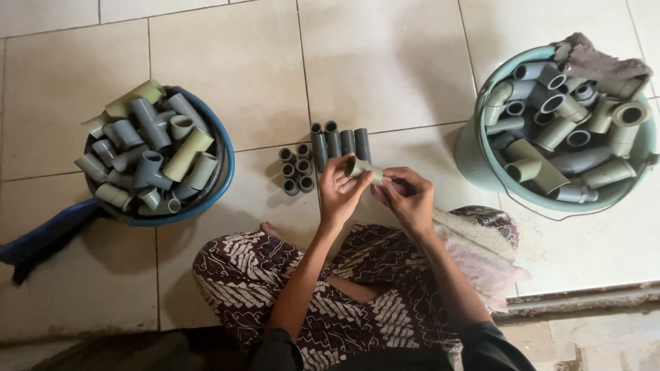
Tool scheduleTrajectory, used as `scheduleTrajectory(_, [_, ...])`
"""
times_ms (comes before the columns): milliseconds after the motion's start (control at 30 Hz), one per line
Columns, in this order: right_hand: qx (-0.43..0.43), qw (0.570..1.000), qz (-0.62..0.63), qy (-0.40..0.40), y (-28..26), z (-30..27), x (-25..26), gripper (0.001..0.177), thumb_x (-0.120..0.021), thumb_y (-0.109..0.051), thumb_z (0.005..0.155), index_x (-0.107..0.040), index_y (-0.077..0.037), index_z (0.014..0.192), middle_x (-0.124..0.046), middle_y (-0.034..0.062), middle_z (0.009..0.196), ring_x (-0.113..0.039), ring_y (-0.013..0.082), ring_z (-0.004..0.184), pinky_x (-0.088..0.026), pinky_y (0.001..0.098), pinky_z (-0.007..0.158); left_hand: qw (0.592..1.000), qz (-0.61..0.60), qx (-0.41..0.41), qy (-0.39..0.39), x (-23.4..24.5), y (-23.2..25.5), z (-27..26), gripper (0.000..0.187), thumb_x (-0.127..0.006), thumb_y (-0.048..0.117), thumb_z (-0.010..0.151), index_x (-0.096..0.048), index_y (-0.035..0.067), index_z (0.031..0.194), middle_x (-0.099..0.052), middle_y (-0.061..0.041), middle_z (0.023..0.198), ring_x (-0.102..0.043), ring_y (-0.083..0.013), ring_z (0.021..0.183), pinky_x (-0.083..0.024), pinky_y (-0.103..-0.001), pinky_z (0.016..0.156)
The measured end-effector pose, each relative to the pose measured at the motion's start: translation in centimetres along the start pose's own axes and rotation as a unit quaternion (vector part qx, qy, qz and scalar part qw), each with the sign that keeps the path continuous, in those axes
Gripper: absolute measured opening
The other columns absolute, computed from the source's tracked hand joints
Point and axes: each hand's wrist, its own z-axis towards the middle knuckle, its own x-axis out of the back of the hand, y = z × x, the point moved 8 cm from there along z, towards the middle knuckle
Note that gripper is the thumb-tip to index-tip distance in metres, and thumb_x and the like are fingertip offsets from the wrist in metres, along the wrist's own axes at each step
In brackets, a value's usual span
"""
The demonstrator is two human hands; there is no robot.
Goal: The person sits on the floor and wipes cylindrical pipe fittings with a cloth. They pick up fittings from a bucket, wipe them, and place them in a neat row on the floor.
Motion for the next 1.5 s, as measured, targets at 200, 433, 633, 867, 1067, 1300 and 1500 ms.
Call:
scheduleTrajectory(200, [0.141,0.982,-0.121,-0.037,1.4,0.7,0.2,0.011,-0.080,0.005,0.085,-0.077,0.003,0.095,-0.073,0.0185,0.096,-0.073,0.0326,0.084,-0.055,0.0385,0.077,0.998,-0.041,-0.043,-0.004,-0.3,-0.9,-0.2,0.052,-0.083,0.003,0.084,-0.060,0.004,0.130,-0.073,-0.021,0.114,-0.072,-0.0256,0.107,-0.064,-0.034,0.084])
scheduleTrajectory(433, [0.096,0.992,-0.046,-0.067,1.0,-0.3,-1.0,0.006,-0.068,0.006,0.093,-0.073,0.007,0.094,-0.068,0.0182,0.094,-0.069,0.0282,0.086,-0.054,0.0427,0.082,0.993,-0.052,-0.095,-0.051,0.3,-1.4,0.5,0.050,-0.081,0.002,0.085,-0.060,0.006,0.130,-0.074,-0.019,0.115,-0.071,-0.0256,0.109,-0.064,-0.033,0.083])
scheduleTrajectory(633, [-0.060,0.971,0.163,-0.167,-0.7,-0.1,-1.9,0.011,-0.063,0.002,0.095,-0.074,0.002,0.096,-0.067,0.0138,0.096,-0.060,0.0222,0.100,-0.045,0.0401,0.092,0.977,-0.069,-0.100,-0.175,0.1,-0.4,1.5,0.050,-0.080,-0.001,0.084,-0.059,0.002,0.129,-0.073,-0.019,0.116,-0.071,-0.0239,0.110,-0.063,-0.030,0.083])
scheduleTrajectory(867, [0.054,0.981,0.012,-0.187,0.0,-0.4,-2.0,0.025,-0.081,-0.006,0.086,-0.065,0.001,0.069,-0.058,0.0155,0.079,-0.062,0.0266,0.092,-0.046,0.0427,0.084,0.990,0.055,-0.072,-0.106,1.1,-3.5,1.5,0.053,-0.066,0.000,0.098,-0.052,0.006,0.149,-0.063,-0.018,0.137,-0.069,-0.0263,0.111,-0.061,-0.035,0.091])
scheduleTrajectory(1067, [0.101,0.974,-0.160,-0.124,4.2,-0.9,-2.5,0.006,-0.069,-0.001,0.095,-0.073,0.003,0.093,-0.069,0.0172,0.091,-0.066,0.0263,0.060,-0.047,0.0317,0.052,0.999,0.017,-0.004,0.040,1.6,-4.5,0.6,0.047,-0.078,0.005,0.089,-0.066,0.009,0.134,-0.065,-0.017,0.123,-0.072,-0.0222,0.097,-0.066,-0.034,0.081])
scheduleTrajectory(1300, [-0.117,0.984,0.054,-0.123,1.9,-1.6,-2.4,0.022,-0.058,-0.004,0.102,-0.070,0.001,0.084,-0.057,0.0056,0.049,-0.057,0.0081,0.044,-0.045,0.0213,0.046,0.997,-0.057,0.003,0.041,2.1,-4.0,1.2,0.041,-0.074,-0.003,0.089,-0.065,0.009,0.127,-0.070,-0.022,0.123,-0.073,-0.0261,0.101,-0.065,-0.033,0.078])
scheduleTrajectory(1500, [-0.352,0.862,0.349,-0.105,11.1,-4.1,-2.3,0.024,-0.057,-0.005,0.099,-0.068,0.009,0.114,-0.074,0.0266,0.092,-0.076,0.0275,0.079,-0.060,0.0377,0.074,0.977,-0.164,-0.070,-0.115,0.1,-1.1,1.5,0.043,-0.077,0.003,0.089,-0.061,0.007,0.129,-0.067,-0.026,0.125,-0.073,-0.0319,0.105,-0.066,-0.041,0.084])
